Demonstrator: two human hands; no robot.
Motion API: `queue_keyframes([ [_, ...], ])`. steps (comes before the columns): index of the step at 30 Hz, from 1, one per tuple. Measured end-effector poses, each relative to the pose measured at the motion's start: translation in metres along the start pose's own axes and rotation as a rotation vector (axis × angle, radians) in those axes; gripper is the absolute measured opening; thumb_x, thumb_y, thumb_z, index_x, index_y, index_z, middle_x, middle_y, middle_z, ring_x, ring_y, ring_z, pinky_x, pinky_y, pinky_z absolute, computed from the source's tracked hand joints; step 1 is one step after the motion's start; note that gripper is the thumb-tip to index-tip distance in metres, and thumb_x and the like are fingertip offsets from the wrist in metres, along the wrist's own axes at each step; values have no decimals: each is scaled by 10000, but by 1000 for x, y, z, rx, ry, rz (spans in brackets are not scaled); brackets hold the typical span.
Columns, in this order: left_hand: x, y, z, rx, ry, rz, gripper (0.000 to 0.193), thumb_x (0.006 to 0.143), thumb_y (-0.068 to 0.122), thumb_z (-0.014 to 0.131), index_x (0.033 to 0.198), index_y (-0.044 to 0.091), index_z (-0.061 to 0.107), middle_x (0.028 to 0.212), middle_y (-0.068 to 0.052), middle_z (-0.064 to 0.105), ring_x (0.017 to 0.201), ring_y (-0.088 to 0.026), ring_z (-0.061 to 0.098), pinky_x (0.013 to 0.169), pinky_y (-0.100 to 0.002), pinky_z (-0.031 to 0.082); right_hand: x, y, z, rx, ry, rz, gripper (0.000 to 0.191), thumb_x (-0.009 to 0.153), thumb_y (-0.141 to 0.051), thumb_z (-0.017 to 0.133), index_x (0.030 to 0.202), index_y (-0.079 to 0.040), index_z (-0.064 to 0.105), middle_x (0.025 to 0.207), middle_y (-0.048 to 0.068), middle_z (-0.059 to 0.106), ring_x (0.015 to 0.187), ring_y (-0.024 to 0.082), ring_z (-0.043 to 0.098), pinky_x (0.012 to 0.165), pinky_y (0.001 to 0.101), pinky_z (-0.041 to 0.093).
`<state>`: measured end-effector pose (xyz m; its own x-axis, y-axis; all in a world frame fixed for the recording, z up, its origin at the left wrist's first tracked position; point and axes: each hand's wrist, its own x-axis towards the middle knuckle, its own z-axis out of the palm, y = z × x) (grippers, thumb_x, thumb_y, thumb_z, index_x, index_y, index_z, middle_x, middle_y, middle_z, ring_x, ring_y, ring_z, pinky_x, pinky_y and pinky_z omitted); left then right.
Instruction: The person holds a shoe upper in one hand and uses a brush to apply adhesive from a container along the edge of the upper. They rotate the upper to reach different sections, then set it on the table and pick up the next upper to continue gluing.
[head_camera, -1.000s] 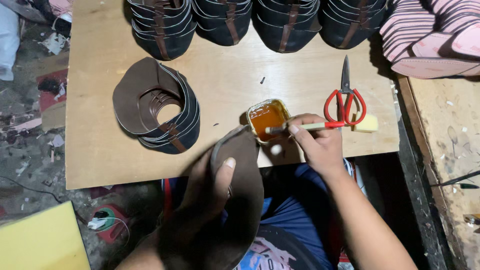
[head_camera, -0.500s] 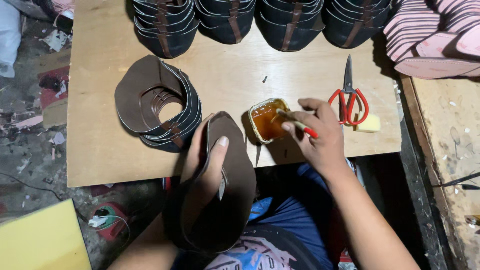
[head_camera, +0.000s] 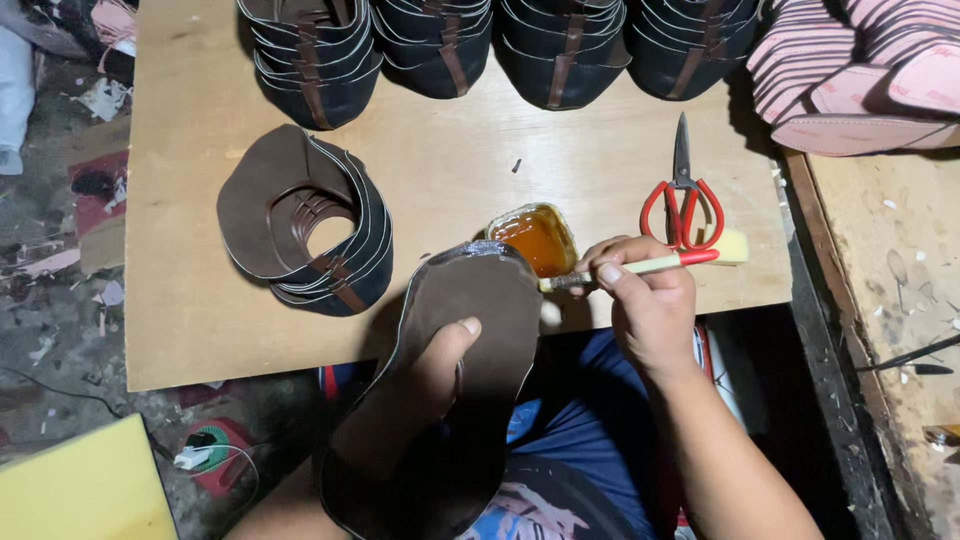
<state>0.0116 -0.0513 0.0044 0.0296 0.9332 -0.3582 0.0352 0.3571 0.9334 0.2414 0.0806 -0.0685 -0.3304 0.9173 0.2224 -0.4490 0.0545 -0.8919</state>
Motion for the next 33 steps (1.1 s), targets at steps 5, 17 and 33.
queue_keyframes([
  [5,-2,-3,1,-14,-26,-17,420,929,96,615,1333,-1,557,1175,-152,668,1068,-223,632,917,-338,505,2,-3,1,-231,-21,-77,64,986,-2,620,1045,4,595,1106,169,661,1047,213,640,992,366,534],
  [17,11,-13,11,11,-145,5,385,913,105,645,1277,-9,589,1092,-138,675,987,-205,632,852,-329,506,-16,-2,1,-233,-44,20,62,1000,-21,628,1051,-8,595,1082,161,681,1029,207,648,969,348,529],
  [33,25,-27,13,-122,47,51,342,891,115,685,1201,-20,631,981,-120,683,879,-182,631,765,-317,507,-15,-14,16,-414,-88,-104,96,984,15,616,1075,4,586,1142,169,658,1076,208,639,989,353,533],
])
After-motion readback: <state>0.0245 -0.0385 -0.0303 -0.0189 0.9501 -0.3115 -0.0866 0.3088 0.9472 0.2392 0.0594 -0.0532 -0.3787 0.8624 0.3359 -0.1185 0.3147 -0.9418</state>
